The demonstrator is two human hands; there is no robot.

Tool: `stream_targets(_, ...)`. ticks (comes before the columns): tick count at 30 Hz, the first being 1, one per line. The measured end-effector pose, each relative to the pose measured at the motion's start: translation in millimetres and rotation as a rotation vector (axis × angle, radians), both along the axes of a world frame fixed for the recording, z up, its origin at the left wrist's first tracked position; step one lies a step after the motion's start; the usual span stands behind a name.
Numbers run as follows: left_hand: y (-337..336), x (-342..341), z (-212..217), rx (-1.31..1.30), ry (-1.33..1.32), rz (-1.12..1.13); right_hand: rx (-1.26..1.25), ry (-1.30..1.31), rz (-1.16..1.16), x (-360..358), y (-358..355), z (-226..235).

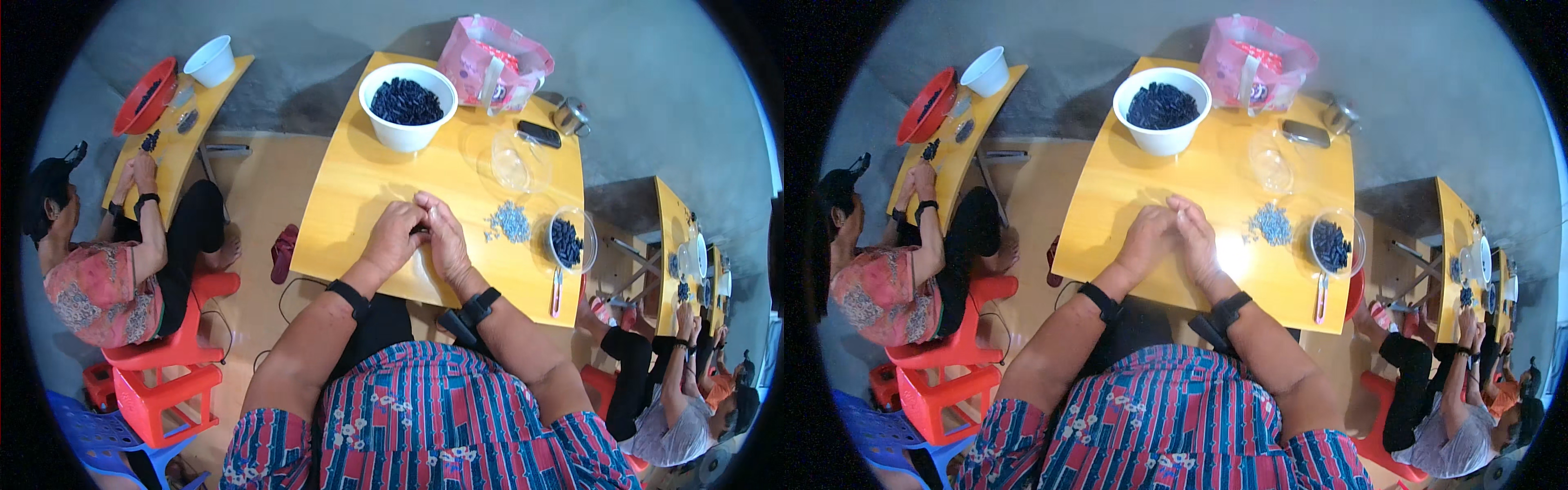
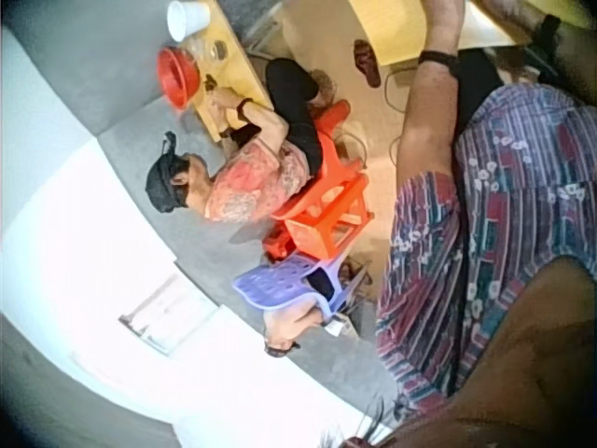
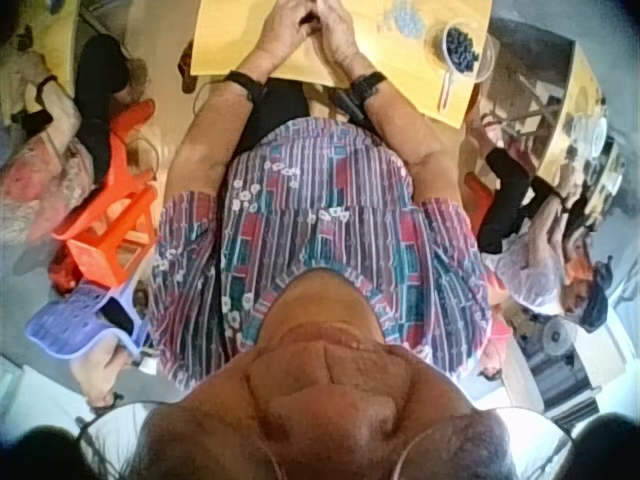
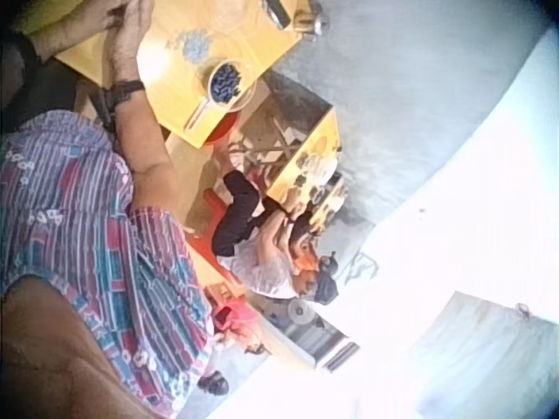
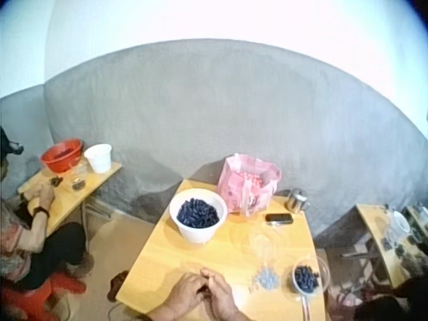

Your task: Sorting and assembling small black and blue plastic parts at a table.

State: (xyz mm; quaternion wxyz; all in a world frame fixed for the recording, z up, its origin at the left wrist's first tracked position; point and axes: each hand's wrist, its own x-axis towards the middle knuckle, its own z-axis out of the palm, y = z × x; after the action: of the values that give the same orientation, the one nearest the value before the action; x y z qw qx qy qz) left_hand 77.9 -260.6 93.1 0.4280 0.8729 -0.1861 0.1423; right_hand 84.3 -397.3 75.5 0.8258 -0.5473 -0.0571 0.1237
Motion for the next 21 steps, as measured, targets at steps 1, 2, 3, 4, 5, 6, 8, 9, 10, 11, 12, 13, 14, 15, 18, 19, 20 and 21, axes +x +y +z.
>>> stream_targets(1,2,1,-2,0.005,-0.015,0.009,0.002,-0.015,0.004,-1,1,1)
stream_targets(2,5,2,-4,0.029,0.016,0.009,-0.051,-0.047,0.009,-1,2,2)
stream_targets(3,7,2,-4,0.03,0.007,0.016,-0.104,-0.075,0.015,-3,4,7)
stream_targets(4,9,3,-4,0.029,-0.004,0.024,-0.148,-0.08,0.009,-4,6,16)
stream_targets(5,12,3,-5,0.026,-0.013,0.032,-0.148,-0.088,0.016,-5,8,17)
stream_targets(6,13,4,-3,0.024,-0.022,0.037,-0.184,-0.135,0.051,-4,6,22)
stream_targets(8,18,4,1,0.061,0.061,0.039,-0.48,-0.403,0.026,2,-2,34)
stream_targets(9,25,4,4,0.083,0.103,0.047,-0.476,-0.413,0.035,9,-4,50)
stream_targets(10,33,3,5,0.12,0.095,0.038,-0.601,-0.638,-0.013,18,-7,65)
stream_targets(11,34,4,4,0.116,0.091,0.045,-0.725,-0.862,-0.065,27,-8,83)
stream_targets(12,37,2,1,0.129,0.039,0.033,-0.773,-0.92,-0.116,38,-3,105)
stream_targets(13,37,1,-2,0.139,-0.015,0.015,-0.772,-0.922,-0.111,53,0,123)
stream_targets(14,39,0,-5,0.14,-0.015,0.026,-0.839,-1.006,-0.123,70,6,140)
stream_targets(15,38,0,-9,0.169,-0.022,0.01,-0.909,-1.091,-0.139,90,11,149)
stream_targets(18,36,5,-8,0.169,-0.001,-0.013,-1.167,-0.986,0.117,155,18,140)
stream_targets(19,35,5,-8,0.143,0.033,-0.015,-1.167,-0.989,0.117,167,22,143)
stream_targets(20,33,5,-8,0.142,0.03,-0.015,-1.284,-0.94,0.274,177,26,145)
stream_targets(21,34,3,-11,0.148,0.044,-0.005,-1.385,-0.887,0.438,185,34,145)
